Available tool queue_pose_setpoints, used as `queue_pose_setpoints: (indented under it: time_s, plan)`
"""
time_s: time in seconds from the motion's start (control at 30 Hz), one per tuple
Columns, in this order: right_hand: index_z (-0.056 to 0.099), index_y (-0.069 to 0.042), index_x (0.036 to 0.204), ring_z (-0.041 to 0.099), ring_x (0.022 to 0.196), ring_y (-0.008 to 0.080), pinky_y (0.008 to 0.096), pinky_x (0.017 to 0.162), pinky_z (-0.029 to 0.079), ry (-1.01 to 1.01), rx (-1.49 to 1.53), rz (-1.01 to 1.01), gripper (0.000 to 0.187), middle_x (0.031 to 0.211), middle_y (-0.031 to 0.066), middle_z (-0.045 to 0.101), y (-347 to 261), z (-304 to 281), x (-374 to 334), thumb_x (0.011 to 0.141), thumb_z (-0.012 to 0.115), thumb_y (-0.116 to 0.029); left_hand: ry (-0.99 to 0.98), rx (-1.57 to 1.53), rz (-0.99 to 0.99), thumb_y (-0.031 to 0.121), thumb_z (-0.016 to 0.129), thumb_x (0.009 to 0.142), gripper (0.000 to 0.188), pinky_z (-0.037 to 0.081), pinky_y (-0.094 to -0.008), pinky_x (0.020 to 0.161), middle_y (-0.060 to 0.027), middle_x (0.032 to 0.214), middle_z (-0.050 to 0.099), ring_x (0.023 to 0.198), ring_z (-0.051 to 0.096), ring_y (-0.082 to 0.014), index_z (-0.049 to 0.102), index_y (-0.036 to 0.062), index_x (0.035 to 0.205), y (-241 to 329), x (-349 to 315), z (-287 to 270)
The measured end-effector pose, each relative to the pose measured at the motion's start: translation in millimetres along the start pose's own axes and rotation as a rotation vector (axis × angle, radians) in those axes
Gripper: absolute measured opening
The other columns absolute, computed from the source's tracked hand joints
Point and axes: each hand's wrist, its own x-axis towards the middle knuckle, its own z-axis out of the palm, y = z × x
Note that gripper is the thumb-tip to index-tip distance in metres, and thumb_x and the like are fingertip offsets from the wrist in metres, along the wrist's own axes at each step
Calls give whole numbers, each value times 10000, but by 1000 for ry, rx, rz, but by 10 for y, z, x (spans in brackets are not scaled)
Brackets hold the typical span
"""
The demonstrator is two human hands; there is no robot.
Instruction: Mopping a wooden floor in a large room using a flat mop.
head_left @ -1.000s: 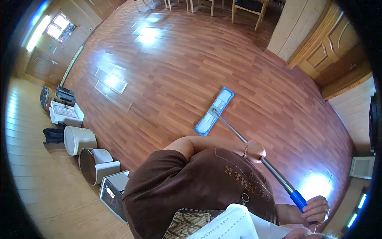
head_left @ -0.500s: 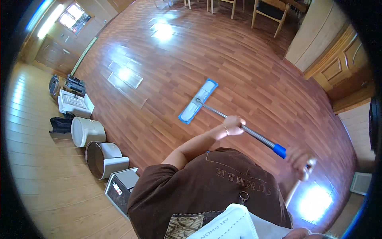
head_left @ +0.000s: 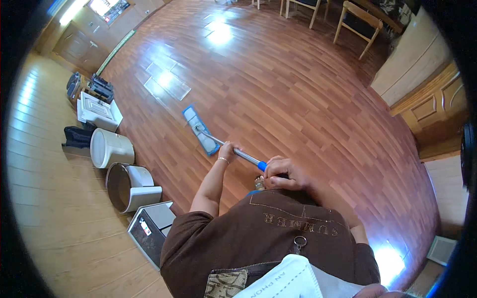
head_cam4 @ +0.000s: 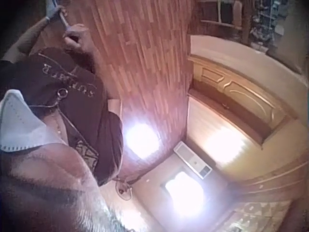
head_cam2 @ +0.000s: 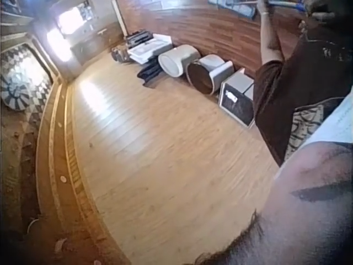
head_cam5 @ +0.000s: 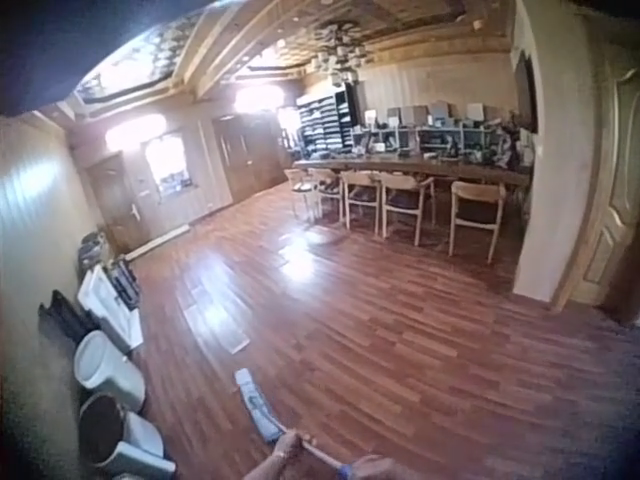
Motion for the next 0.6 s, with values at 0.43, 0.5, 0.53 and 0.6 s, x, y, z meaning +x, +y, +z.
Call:
queue_pose_setpoints:
  time_s: [0.43,0.5,0.53,0.6]
  plan:
    - [625,-35,736,581,762,223,369,759,429,-185,252,-27,192,726,68,632,64,60,250,810,620,-212,43,787,-169,352,638,831,317,487,-468,730,-162,788,625,847,600,-363,611,70,688,604,-1046,-359]
    - [621,-25,741,582,760,224,363,750,428,-206,258,7,206,730,75,633,-13,64,219,816,619,-217,58,816,-210,360,628,836,323,488,-468,733,-156,799,631,852,602,-361,613,70,695,677,-1214,-319]
    - [621,-25,741,582,760,224,363,750,428,-207,255,2,206,730,75,633,-69,47,192,816,619,-217,71,819,-211,358,619,840,323,492,-467,721,-153,806,636,851,606,-357,612,68,697,716,-1281,-277]
    - [618,-13,749,573,764,225,363,744,427,-228,244,24,215,727,77,625,-210,-16,101,822,610,-215,57,857,-256,360,609,844,324,493,-468,719,-154,807,640,850,609,-357,616,68,704,854,-1355,-154]
